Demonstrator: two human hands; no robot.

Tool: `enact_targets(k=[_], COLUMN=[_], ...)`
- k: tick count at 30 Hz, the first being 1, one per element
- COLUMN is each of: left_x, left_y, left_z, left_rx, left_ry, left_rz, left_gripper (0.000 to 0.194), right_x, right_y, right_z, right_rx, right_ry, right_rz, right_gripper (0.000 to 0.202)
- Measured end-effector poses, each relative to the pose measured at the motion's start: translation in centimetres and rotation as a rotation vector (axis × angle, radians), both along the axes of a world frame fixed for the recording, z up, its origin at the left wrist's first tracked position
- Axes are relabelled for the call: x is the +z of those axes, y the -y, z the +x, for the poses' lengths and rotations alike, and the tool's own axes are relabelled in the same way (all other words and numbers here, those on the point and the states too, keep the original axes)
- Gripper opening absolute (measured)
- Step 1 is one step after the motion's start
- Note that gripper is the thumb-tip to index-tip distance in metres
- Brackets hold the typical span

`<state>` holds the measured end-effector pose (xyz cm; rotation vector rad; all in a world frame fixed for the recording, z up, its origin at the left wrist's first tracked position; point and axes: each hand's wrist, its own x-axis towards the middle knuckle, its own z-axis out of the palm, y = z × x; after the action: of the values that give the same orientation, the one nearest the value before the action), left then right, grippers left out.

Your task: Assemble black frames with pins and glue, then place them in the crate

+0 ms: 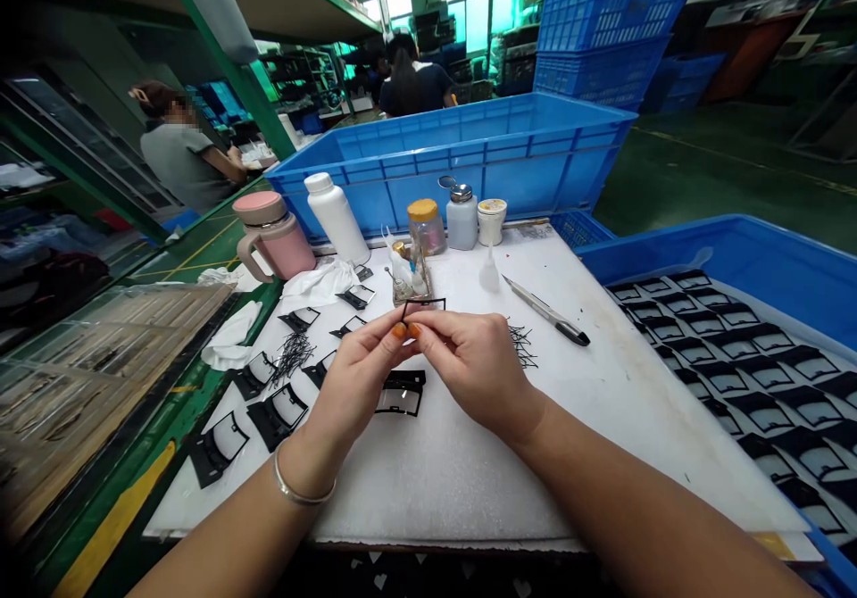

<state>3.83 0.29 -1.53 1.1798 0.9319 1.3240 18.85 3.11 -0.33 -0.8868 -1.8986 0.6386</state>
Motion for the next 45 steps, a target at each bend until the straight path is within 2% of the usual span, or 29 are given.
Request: enact_targets(k=[2,4,7,9,14,18,23,28,41,45], left_x=[0.0,0.2,0.7,0.9,1.1,1.1,1.0,1.2,0.9,0.8], left_y=[-0.3,-0.4,-0.3,-0.3,-0.3,-0.3,-0.2,-0.1,-0.1,-0.2], left_z=[-0.3,-0.6,-0.9,-1.0,-1.2,-1.4,-1.5,-1.5,-1.4,-1.4], left_rx=[-0.01,-0.011,-0.014,-0.023,-0.059,-0.083,-0.106,-0.134,-0.106,-0.083], left_ry=[0.138,0.22,0.286,0.319,0.371,0.312,0.091,-0.075,-0.079,-0.054], left_rz=[-0.071,-0.131,-0.178,-0.196,-0.221,-0.248,-0.263,-0.231,-0.203,-0.225], left_gripper=[0.028,0.026,0.028,0.028,0.026,0.028,0.034,0.03,0.024,0.024], right_x=[0.1,0.4,0.8,0.9,1.2,1.3,1.3,1.6,1.8,1.4], right_y=[0.1,0.0,-0.8,-1.5,-2.4,-2.2,-2.3,-2.0,-1.7,-1.9], right_z=[0.1,0.4,1.2,1.6,1.8,1.7,1.8,1.9,1.7,1.9], right_rx=[0.037,0.008,-0.163,-0.23,-0.058,-0.066,-0.061,-0.1,-0.135,-0.059], right_ry=[-0.022,-0.091,-0.217,-0.22,-0.09,-0.117,-0.13,-0.108,-0.072,-0.129], right_rz=[-0.007,-0.015,-0.07,-0.13,-0.331,-0.371,-0.392,-0.387,-0.32,-0.342], right_gripper=[0.021,0.02,0.018,0.02,0.023,0.025,0.026,0.024,0.022,0.024])
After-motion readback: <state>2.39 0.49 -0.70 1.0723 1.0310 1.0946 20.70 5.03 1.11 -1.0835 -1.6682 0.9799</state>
